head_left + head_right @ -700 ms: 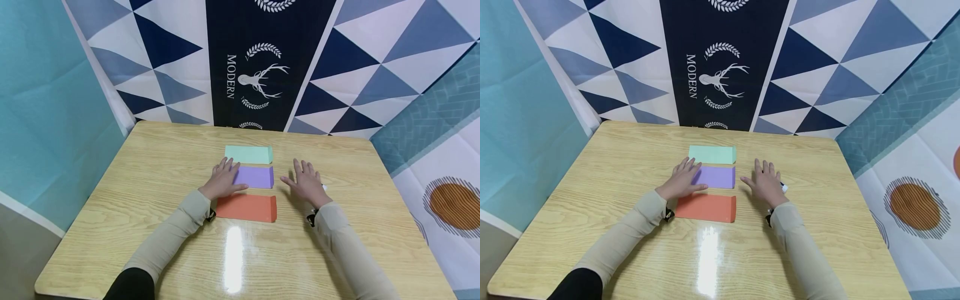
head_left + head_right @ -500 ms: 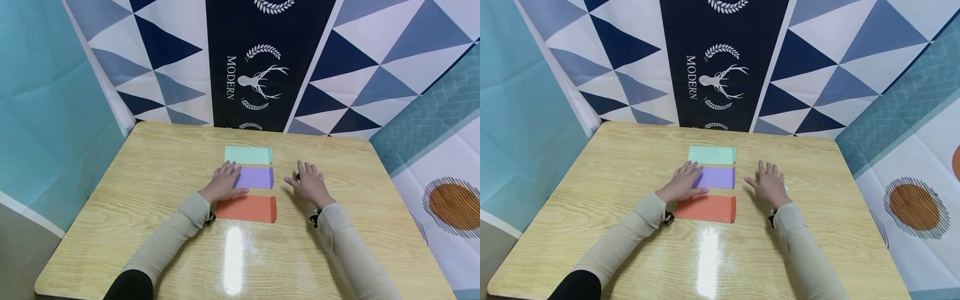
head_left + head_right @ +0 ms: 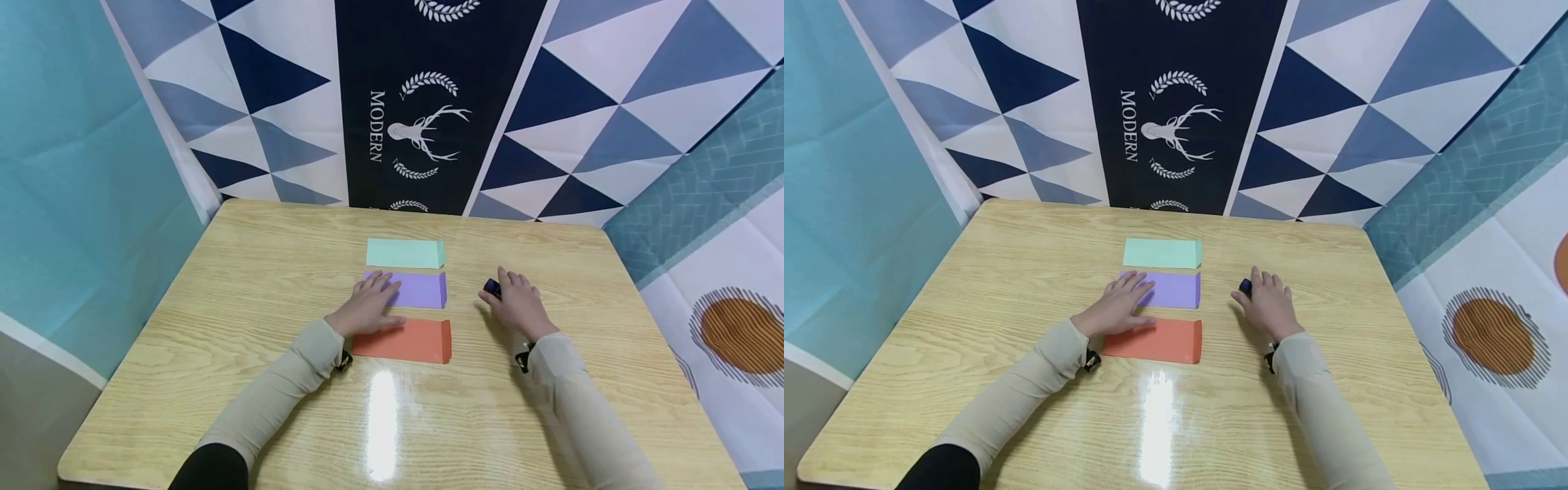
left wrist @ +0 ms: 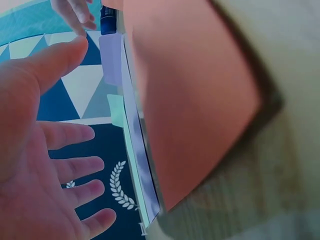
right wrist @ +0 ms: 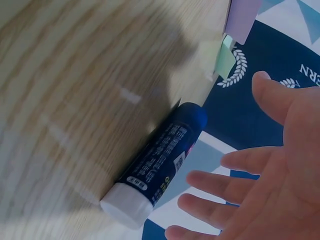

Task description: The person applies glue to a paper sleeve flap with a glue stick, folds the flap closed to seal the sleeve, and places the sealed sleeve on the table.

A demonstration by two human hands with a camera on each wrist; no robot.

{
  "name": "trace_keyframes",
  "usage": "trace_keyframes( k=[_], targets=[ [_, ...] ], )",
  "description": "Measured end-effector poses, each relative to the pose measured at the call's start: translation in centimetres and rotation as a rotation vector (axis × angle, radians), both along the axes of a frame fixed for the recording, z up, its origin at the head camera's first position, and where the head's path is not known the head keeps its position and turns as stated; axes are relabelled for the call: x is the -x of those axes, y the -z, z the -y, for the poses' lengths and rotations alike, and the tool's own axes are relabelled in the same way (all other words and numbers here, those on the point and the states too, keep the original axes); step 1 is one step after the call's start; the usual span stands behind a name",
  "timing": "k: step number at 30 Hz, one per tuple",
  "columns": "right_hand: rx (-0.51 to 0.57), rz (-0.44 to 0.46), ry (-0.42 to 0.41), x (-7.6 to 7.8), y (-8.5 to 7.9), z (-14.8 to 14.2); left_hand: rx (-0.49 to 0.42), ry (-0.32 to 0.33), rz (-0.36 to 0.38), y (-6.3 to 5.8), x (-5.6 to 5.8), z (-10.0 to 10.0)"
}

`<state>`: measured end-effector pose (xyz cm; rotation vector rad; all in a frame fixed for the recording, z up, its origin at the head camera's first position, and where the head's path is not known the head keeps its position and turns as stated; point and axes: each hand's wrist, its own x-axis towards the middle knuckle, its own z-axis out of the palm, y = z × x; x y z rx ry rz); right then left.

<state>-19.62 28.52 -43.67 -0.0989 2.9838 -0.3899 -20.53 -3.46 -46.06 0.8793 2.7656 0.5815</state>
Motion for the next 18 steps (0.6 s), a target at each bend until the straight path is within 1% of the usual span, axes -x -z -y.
trace_keyframes(
  k=[5,12,18],
  targets=[
    [-0.027,0.013,-0.007,-0.02,0.03,-0.38,-0.003,0.036,-0.007,0.08,-0.31,0.03],
    [-0.06,0.019,-0.012,-0.1,0.25,-0.65,-0.018,0.065,-0.025,0.17,-0.7,0.08],
    [-0.073,0.008,-0.011,-0.35,0.28,-0.72,0.007,0.101,-0.018,-0.04,-1.0,0.11]
  ],
)
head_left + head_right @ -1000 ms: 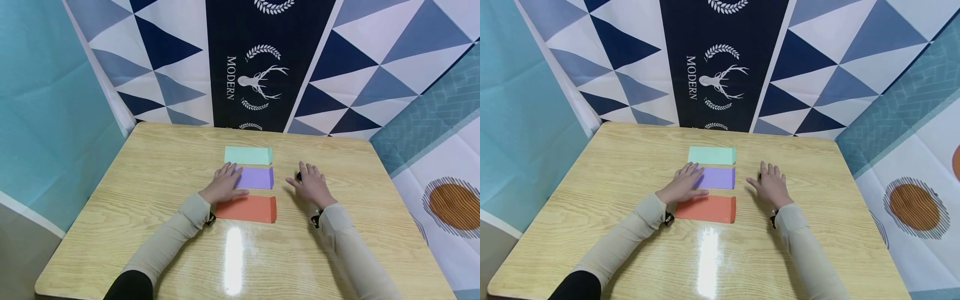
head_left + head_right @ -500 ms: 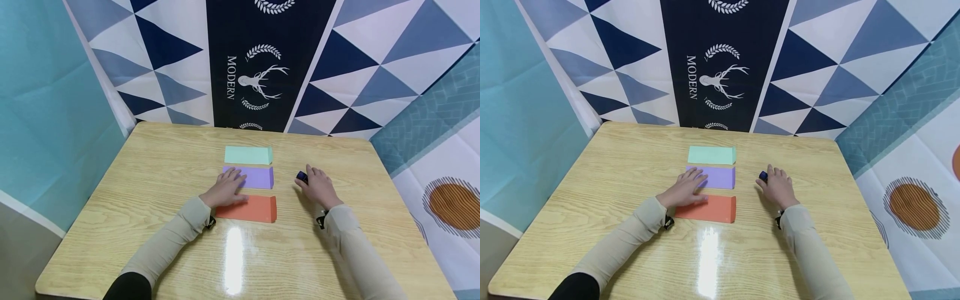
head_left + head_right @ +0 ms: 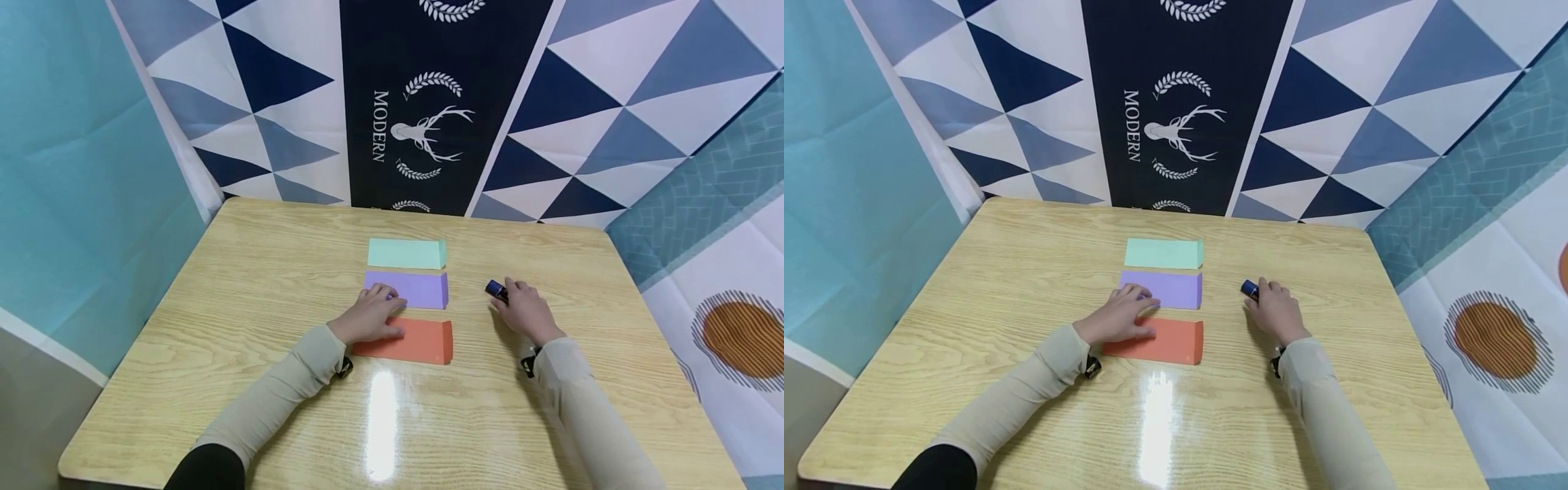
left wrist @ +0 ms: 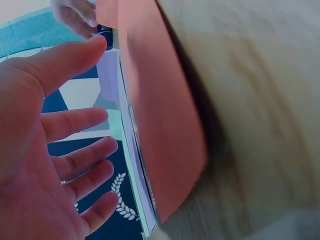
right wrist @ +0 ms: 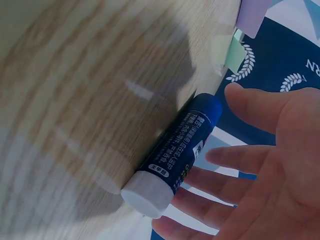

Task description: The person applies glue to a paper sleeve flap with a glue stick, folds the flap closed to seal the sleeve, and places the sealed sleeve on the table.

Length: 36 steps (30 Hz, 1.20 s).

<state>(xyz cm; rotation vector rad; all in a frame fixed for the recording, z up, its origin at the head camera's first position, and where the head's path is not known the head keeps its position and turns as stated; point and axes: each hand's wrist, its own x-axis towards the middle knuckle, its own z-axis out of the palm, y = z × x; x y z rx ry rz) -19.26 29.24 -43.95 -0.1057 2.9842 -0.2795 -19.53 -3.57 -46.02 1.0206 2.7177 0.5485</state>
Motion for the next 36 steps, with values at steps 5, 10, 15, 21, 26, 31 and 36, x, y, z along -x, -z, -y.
trace_keyframes(
  k=[5,10,15,21,26,31,36],
  targets=[
    [-0.017,-0.016,-0.014,0.0,0.2,-0.4,0.042,0.027,0.001,-0.1,-0.3,0.0],
    [-0.032,-0.029,-0.021,0.1,0.3,-0.8,0.06,0.043,0.026,-0.4,-0.6,-0.1],
    [-0.027,-0.042,-0.02,0.3,0.4,-1.1,0.081,0.046,0.043,-0.6,-0.8,-0.2],
    [-0.037,-0.032,0.001,0.4,0.3,-1.4,0.091,0.064,0.058,-0.4,-0.8,-0.3],
    [-0.032,-0.019,0.003,0.7,0.2,-1.5,0.091,0.061,0.057,-0.4,-0.6,-0.3],
    [-0.028,-0.011,0.009,0.9,0.2,-1.6,0.091,0.054,0.059,-0.4,-0.6,-0.4],
    [-0.014,-0.02,0.015,1.0,0.5,-1.8,0.097,0.052,0.054,-0.5,-0.8,-0.6]
  ],
)
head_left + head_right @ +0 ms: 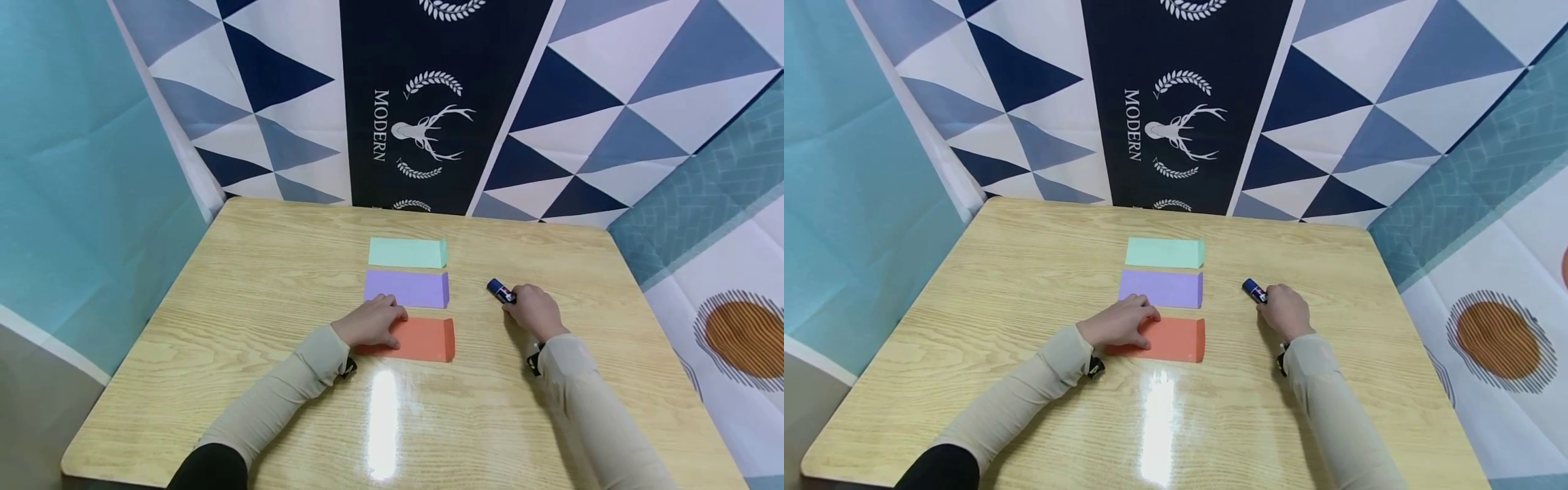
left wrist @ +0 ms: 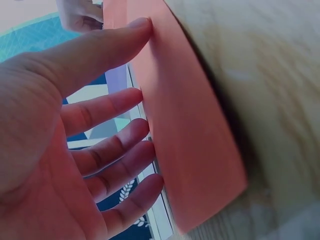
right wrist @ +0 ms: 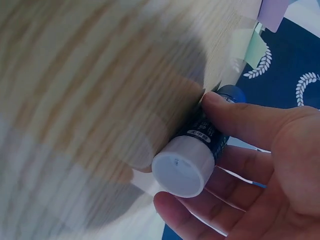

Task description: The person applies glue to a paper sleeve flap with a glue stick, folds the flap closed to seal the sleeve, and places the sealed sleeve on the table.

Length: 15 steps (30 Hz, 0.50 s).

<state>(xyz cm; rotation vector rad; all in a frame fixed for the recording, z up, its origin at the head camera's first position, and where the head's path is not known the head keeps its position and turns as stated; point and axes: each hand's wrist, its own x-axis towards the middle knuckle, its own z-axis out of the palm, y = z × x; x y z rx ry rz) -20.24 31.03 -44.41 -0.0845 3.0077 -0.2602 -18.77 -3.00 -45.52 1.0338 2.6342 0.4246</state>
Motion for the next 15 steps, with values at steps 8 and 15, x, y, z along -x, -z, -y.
trace_keyframes(
  k=[8,15],
  targets=[
    [0.037,-0.018,0.002,0.01,0.11,-0.07,-0.002,-0.019,0.003,-0.06,-0.06,-0.21],
    [0.074,-0.039,0.007,-0.05,0.28,-0.01,0.01,-0.017,0.008,-0.14,-0.07,-0.27]
  ],
)
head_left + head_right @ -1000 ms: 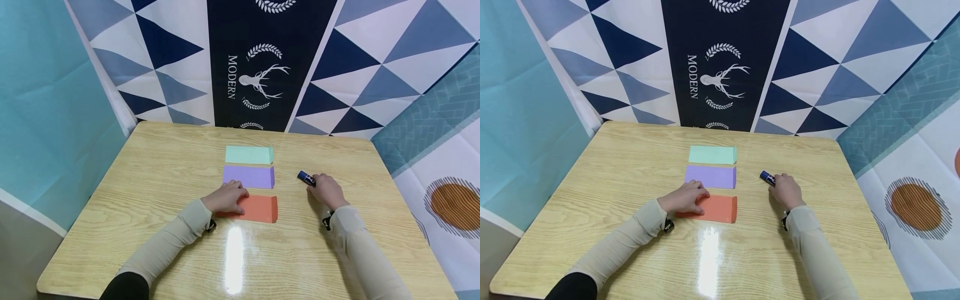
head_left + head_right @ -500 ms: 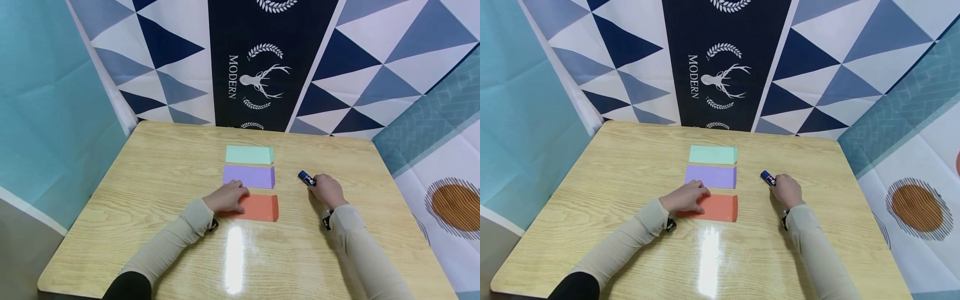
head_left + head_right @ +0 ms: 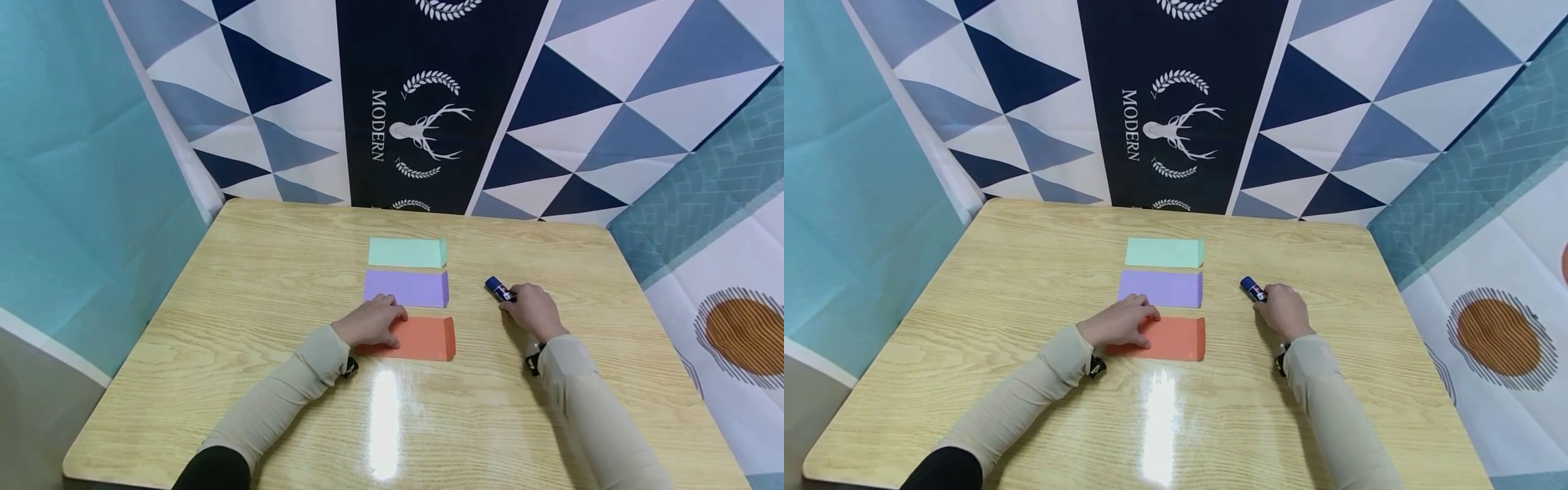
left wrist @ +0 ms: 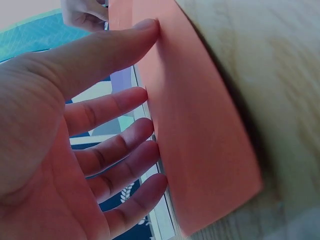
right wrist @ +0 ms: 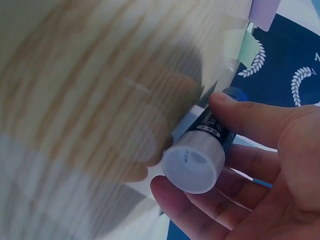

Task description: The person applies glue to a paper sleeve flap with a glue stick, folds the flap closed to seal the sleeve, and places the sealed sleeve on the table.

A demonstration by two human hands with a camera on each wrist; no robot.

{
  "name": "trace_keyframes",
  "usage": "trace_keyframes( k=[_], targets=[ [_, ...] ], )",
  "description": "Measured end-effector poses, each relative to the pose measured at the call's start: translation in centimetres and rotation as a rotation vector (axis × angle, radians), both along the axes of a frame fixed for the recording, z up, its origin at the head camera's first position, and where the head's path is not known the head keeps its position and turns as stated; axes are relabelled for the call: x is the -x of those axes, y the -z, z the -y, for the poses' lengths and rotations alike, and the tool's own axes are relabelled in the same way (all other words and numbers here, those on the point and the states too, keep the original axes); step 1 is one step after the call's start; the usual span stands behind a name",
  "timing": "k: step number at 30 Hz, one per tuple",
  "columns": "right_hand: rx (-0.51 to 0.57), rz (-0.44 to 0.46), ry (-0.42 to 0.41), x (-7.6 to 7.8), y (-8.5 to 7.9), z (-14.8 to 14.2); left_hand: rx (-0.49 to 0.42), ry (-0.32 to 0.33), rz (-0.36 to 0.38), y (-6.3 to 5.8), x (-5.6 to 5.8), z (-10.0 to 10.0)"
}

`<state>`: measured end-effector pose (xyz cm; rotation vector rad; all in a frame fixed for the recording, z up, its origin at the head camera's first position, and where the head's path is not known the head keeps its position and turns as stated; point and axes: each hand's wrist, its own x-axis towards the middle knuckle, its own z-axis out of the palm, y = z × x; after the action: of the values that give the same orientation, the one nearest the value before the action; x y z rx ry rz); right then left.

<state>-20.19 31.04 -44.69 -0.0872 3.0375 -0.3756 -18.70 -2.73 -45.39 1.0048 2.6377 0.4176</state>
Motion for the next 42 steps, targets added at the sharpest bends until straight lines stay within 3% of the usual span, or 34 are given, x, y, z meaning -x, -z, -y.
trace_keyframes(
  k=[26,42],
  targets=[
    [0.148,-0.095,-0.064,-0.7,-1.5,2.5,-0.041,-0.037,0.042,-0.1,-0.2,0.1],
    [0.241,-0.087,-0.081,-1.1,-2.8,4.7,-0.079,-0.04,0.042,0.0,-0.2,0.5]
  ],
)
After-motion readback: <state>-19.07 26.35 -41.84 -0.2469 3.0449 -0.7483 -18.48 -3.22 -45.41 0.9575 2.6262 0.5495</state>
